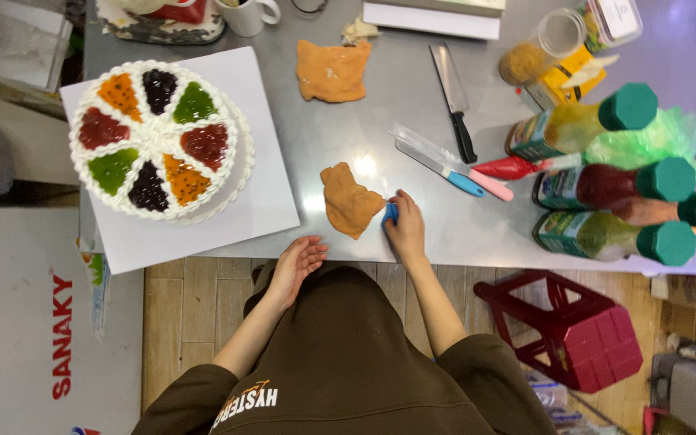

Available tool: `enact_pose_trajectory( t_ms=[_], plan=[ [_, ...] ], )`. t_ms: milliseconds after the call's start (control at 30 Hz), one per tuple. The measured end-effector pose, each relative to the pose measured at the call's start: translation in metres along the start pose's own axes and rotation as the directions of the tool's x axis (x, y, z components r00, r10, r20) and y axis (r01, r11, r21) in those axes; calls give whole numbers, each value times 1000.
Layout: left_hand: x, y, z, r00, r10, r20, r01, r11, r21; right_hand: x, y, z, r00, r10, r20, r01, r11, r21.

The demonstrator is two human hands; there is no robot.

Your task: The person decorates a cake by trimming edges and cleaning the board, then retrieves a ribbon to tie around the base.

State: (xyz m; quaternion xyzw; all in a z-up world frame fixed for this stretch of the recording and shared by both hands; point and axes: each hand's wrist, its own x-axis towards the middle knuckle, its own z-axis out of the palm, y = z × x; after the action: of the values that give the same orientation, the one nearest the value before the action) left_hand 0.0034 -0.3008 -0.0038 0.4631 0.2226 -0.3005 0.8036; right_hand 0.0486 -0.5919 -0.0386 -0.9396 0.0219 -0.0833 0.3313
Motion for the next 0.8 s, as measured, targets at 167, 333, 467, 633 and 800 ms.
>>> enact_pose_trajectory(
  t_ms=[167,333,467,633,800],
  plan=[
    [-11,-2,-32,991,78,-108,-89,991,-100,22,22,-4,939,298,172,-323,937,136],
    [-24,1,-65,975,131,-180,-156,979,-133,20,37,0,906,307,290,-383,888,256],
    [-25,-4,-115,950,159,-270,-212,961,-179,39,24,-17,974,181,135,-221,879,423],
    [-15,15,-198,913,195,-359,-335,860,-386,80,-59,-72,1000,28,-4,-24,905,424],
    [-36,87,-246,889,203,-411,-413,745,-524,112,-185,-113,991,-92,-101,128,883,452]
  ],
)
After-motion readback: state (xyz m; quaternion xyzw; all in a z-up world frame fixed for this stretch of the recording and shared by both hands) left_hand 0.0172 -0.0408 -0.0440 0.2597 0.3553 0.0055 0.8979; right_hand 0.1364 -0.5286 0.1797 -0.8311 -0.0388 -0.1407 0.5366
